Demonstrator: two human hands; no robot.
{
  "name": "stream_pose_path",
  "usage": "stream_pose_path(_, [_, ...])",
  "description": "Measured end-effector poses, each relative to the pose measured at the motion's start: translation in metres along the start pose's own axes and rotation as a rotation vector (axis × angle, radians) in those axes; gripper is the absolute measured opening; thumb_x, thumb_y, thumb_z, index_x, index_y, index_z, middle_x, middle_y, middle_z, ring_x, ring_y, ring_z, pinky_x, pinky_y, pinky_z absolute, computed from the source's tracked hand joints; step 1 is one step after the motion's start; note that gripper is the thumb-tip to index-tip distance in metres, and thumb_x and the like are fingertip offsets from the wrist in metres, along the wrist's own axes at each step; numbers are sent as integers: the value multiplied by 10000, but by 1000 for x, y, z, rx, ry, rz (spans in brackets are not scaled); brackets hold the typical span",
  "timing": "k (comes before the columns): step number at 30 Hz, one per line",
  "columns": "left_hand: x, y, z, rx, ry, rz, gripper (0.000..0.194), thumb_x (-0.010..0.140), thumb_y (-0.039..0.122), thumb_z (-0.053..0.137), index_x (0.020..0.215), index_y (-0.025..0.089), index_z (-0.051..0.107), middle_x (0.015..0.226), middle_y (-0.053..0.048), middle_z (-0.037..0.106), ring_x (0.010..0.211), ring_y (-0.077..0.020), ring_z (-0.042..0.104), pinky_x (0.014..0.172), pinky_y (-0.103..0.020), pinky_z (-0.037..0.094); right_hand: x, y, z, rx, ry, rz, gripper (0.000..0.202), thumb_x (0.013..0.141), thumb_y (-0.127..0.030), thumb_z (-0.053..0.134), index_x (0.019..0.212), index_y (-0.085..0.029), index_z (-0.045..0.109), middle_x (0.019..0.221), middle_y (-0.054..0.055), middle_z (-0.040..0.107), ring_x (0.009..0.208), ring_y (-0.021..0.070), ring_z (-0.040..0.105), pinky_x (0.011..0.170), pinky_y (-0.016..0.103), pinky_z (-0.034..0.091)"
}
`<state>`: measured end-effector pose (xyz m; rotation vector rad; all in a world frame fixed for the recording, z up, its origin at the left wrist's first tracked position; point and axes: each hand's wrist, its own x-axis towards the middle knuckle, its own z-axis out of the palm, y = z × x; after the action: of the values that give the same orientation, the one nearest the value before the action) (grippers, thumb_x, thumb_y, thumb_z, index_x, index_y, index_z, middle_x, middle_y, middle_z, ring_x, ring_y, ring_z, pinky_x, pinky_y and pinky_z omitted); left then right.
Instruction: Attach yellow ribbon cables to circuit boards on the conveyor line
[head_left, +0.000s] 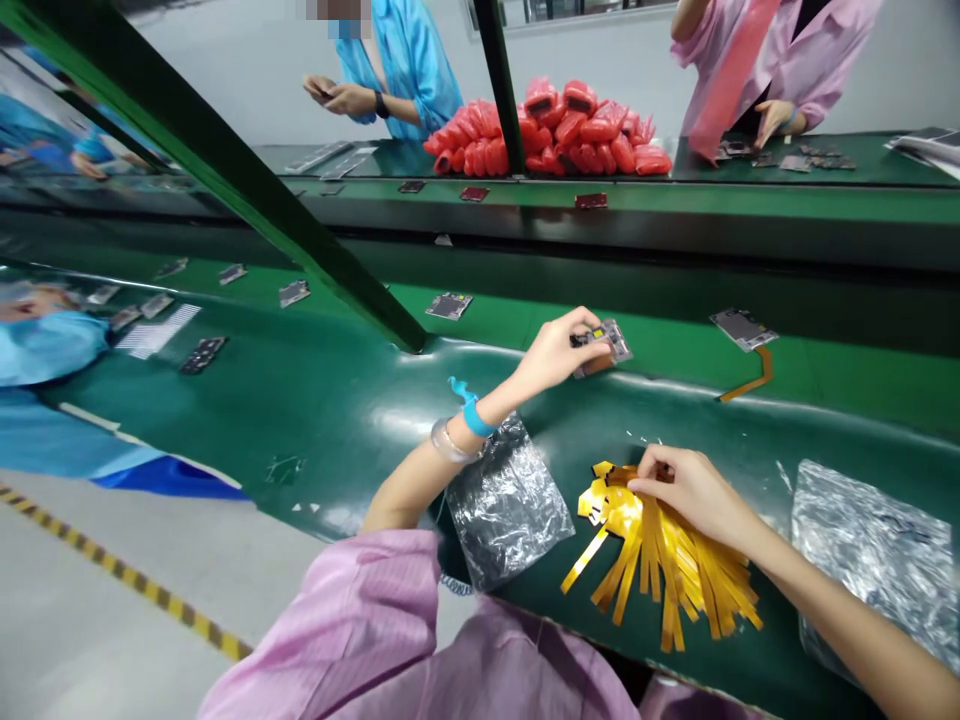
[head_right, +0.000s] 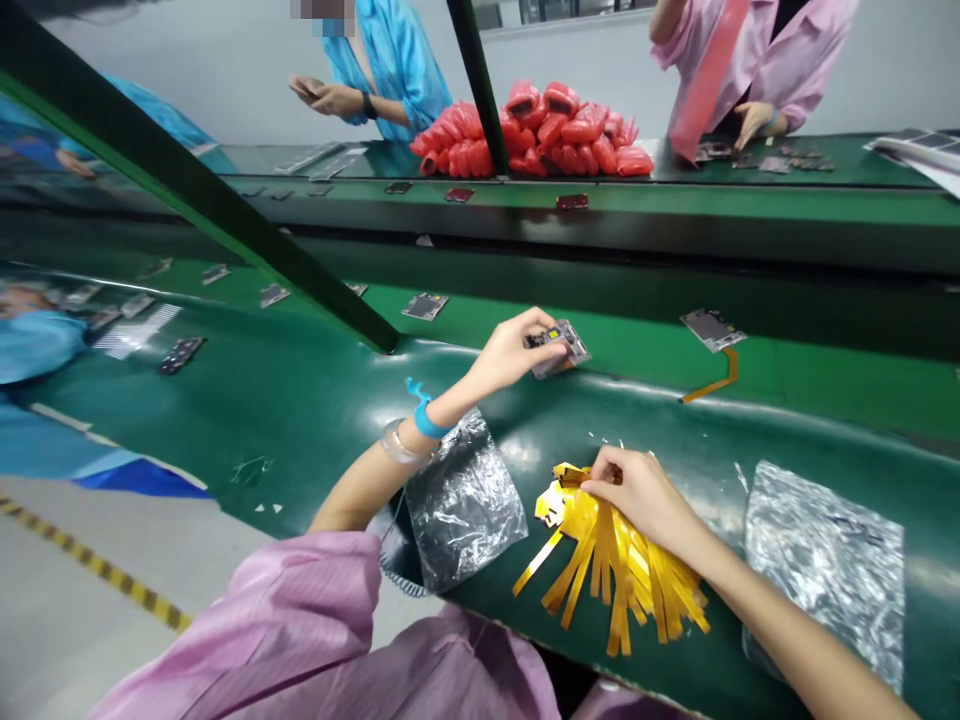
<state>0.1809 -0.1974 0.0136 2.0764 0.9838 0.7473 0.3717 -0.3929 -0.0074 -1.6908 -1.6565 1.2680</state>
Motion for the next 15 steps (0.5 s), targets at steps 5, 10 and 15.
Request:
stream_pose_path(5, [-44, 21, 15, -321, -169, -75, 318, 830, 378, 791, 985, 173, 604, 962, -29, 744, 906, -172, 682, 818, -258, 471, -3, 6, 0, 143, -28, 14, 325, 871, -473, 711, 702, -212, 617, 675, -5, 675, 637, 174, 595, 596, 281, 421])
stream_pose_path(10, [-66, 26, 17, -434, -236, -224, 351, 793, 391, 813, 961, 161, 606, 924, -26, 722, 833, -149, 661, 769, -264, 489, -9, 6, -3, 308, 38, 9, 374, 900, -563, 679, 795, -207, 629, 777, 37, 723, 762, 213, 683, 714, 321, 520])
stream_pose_path(15, [-88, 42, 20, -537, -311, -327, 349, 803, 415, 804, 969, 158, 634, 959, -44, 739, 850, -152, 672, 770, -275, 517, -28, -5, -7, 366, 345, 5, 295, 999, -535, 547, 1065, -251, 588, 746, -35, 545, 663, 160, 542, 670, 294, 468])
